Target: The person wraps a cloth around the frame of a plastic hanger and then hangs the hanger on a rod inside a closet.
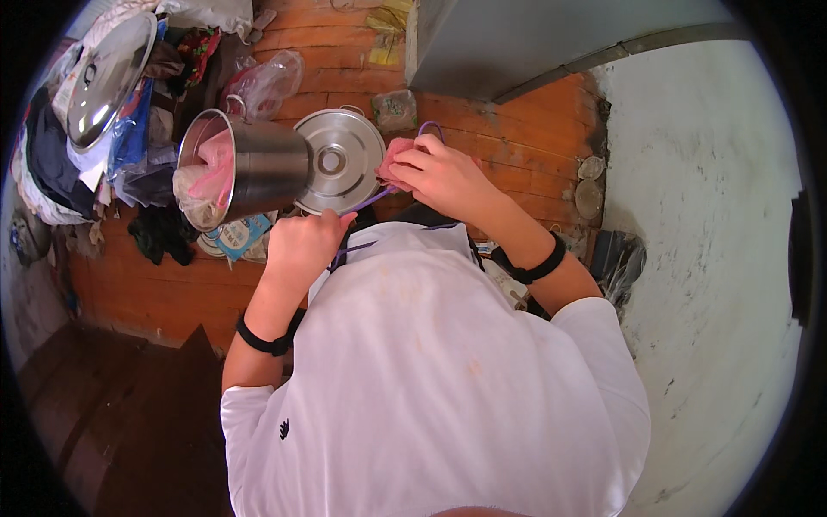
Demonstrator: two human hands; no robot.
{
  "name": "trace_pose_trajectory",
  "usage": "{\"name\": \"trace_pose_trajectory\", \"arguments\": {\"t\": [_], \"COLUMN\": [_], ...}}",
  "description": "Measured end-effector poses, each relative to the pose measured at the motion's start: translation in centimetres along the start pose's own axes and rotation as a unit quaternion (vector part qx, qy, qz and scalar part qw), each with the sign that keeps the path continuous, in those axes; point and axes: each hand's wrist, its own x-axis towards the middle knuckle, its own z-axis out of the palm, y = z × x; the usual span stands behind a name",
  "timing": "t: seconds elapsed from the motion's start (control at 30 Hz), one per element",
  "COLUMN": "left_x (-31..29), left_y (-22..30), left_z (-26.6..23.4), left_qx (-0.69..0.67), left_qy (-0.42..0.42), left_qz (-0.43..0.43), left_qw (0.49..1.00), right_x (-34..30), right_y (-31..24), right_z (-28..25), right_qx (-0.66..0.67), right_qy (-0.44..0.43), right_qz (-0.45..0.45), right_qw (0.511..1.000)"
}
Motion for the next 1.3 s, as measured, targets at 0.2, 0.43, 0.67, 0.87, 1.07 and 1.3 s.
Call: {"name": "trace_pose_trajectory", "arguments": {"t": [0.2,0.43,0.67,0.87,1.07,1.3], "left_x": [0.3,0.1,0.3,0.8,1.3,1.0], "left_y": [-0.1,-0.5,-0.6,-0.5,-0.1,0.2], "left_z": [-0.5,-0.1,-0.4,-0.5,-0.6,-0.5], "left_qx": [-0.01,-0.006,0.003,0.005,-0.001,0.004], "left_qy": [0.011,0.01,-0.017,-0.006,0.014,0.006], "left_qz": [0.02,0.01,0.008,0.02,0.035,0.04], "left_qw": [1.0,1.0,1.0,1.0,0.999,0.999], "right_x": [1.5,-2.6,-6.8,-5.5,-5.1,-3.0], "right_y": [2.6,9.0,6.9,4.6,6.6,4.8], "right_z": [-2.3,-0.1,3.0,0.1,0.8,1.1], "right_qx": [-0.103,0.285,0.41,0.324,0.404,0.37], "right_qy": [0.092,0.045,-0.088,0.061,0.204,0.188], "right_qz": [0.101,0.408,0.429,0.443,0.503,0.455], "right_qw": [0.985,0.866,0.8,0.833,0.736,0.788]}}
